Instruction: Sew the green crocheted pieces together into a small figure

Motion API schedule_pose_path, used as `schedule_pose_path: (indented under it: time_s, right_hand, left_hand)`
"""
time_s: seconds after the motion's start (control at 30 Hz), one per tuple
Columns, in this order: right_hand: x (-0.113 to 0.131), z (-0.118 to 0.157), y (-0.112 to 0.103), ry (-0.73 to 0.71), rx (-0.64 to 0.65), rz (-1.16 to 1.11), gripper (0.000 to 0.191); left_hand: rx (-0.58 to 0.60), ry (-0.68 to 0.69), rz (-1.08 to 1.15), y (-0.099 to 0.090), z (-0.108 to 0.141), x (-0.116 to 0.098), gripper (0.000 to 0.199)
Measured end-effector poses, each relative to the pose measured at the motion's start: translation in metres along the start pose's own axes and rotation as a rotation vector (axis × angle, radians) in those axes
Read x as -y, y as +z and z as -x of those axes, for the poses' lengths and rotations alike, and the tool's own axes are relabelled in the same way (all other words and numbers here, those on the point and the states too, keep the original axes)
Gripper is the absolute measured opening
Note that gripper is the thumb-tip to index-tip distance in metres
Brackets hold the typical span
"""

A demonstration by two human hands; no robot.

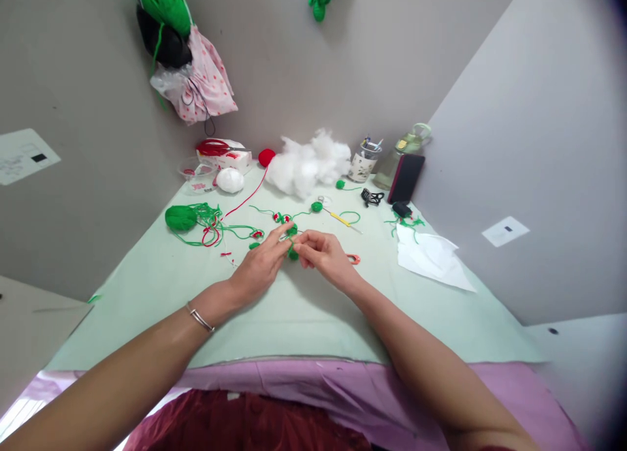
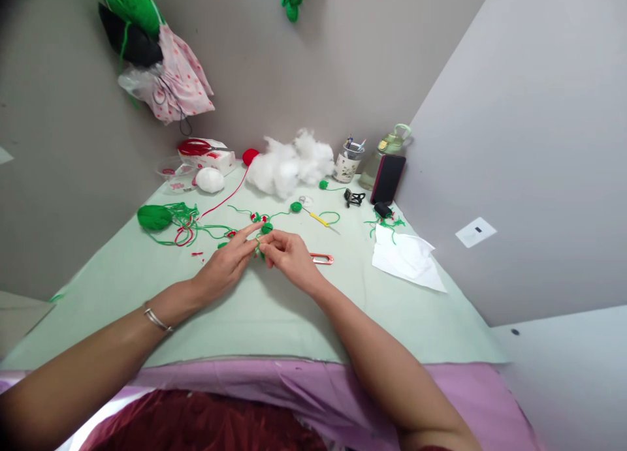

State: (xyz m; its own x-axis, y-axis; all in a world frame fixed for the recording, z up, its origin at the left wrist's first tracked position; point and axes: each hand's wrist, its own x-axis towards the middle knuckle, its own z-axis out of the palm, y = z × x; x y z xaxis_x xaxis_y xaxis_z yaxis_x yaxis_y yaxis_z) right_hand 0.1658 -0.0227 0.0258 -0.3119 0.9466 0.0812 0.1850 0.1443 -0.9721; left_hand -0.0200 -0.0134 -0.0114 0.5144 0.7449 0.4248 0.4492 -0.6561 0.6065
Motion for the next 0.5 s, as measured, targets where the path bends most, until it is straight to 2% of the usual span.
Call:
schedule_pose_path:
  time_s: [0.13,0.27,0.37,0.5]
  right_hand:
    - [0.0,0.003,0.002,-0.058,-0.124,0.096,0.019]
    - [-0.001,0.005,0.004,-0.112,-0.145,0.25,0.017]
    - [-0.001,0.006,0.005,-0.134,-0.148,0.325,0.016]
    - [-0.002,0.007,0.006,-0.157,-0.151,0.394,0.015]
  left_hand:
    - [-0.117,-0.135,0.262,-0.007,-0.005,-0.006,0.027]
    - [-0.203,-0.363,0.526,-0.014,-0.007,-0.008,0.022]
    - [-0.198,-0.449,0.634,-0.016,-0.008,-0.01,0.025]
    - [-0.183,-0.483,0.663,-0.016,-0.01,-0.011,0.027]
